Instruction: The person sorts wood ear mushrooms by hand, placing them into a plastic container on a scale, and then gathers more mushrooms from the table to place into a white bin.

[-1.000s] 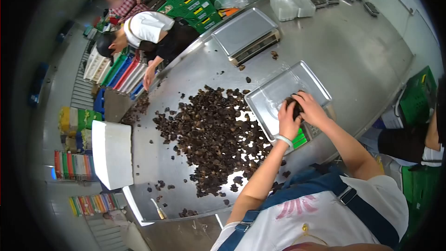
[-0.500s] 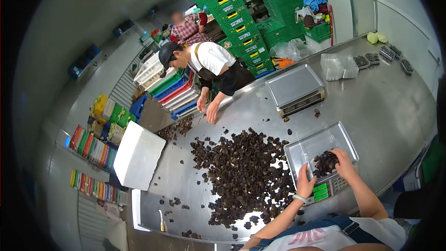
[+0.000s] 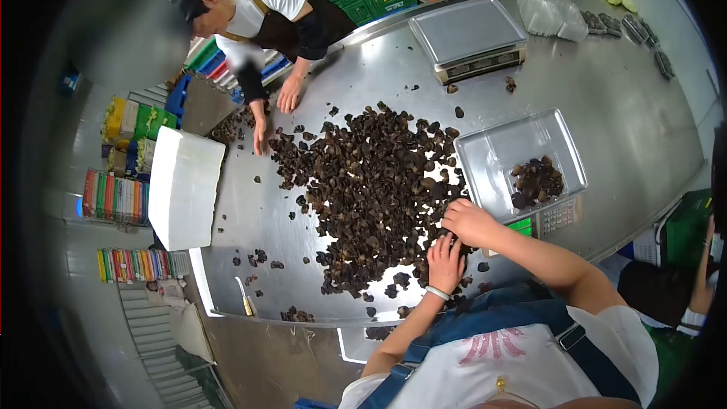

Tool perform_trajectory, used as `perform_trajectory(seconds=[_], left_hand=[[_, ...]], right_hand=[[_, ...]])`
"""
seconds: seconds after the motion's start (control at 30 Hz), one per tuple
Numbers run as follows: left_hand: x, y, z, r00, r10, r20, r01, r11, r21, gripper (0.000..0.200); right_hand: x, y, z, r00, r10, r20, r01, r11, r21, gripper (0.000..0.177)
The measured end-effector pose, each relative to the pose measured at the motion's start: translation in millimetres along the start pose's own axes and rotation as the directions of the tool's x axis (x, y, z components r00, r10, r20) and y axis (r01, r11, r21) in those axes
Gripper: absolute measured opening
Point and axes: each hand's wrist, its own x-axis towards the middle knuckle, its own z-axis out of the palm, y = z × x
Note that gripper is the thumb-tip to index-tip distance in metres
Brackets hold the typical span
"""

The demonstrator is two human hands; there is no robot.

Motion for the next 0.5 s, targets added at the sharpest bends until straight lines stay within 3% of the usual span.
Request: perform_trajectory(seconds=[0.03, 0.13, 0.17, 0.27, 0.33, 0.37, 0.4, 0.47, 0.5], left_hand=[[-1, -2, 4, 0.999, 0.036, 0.041, -0.037, 0.999, 0.027, 0.052], [2, -12, 13, 0.982, 0.148, 0.116, -0.154, 0.987, 0.053, 0.051], [7, -15, 17, 0.977, 0.171, 0.127, -0.180, 0.982, 0.057, 0.051], [27, -22, 22, 0.954, 0.220, 0.203, -0.238, 0.969, 0.069, 0.052], [53, -37, 28, 0.944, 0.235, 0.232, -0.257, 0.964, 0.069, 0.050], [63, -52, 31, 0.942, 0.279, 0.187, -0.302, 0.946, 0.113, 0.049], [79, -63, 23, 0.954, 0.243, 0.178, -0.272, 0.948, 0.164, 0.048], [108, -89, 9, 0.988, 0.151, 0.023, -0.153, 0.972, 0.178, 0.041], [125, -101, 4, 0.993, 0.117, -0.033, -0.106, 0.966, 0.236, 0.039]], right_hand=[[14, 9, 26, 0.998, 0.011, 0.070, -0.006, 0.997, -0.071, 0.010], [26, 39, 81, 0.935, 0.257, 0.245, -0.188, 0.944, -0.271, 0.013], [27, 46, 95, 0.891, 0.370, 0.262, -0.270, 0.898, -0.348, 0.013], [24, 49, 88, 0.833, 0.466, 0.298, -0.327, 0.850, -0.414, 0.017], [19, 56, 73, 0.788, 0.571, 0.231, -0.435, 0.781, -0.449, 0.017], [14, 58, 68, 0.760, 0.619, 0.201, -0.487, 0.745, -0.456, 0.018], [7, 65, 64, 0.766, 0.616, 0.184, -0.495, 0.748, -0.441, 0.018], [-6, 75, 50, 0.771, 0.621, 0.140, -0.527, 0.746, -0.408, 0.018], [-6, 77, 39, 0.737, 0.648, 0.192, -0.575, 0.751, -0.325, 0.033]])
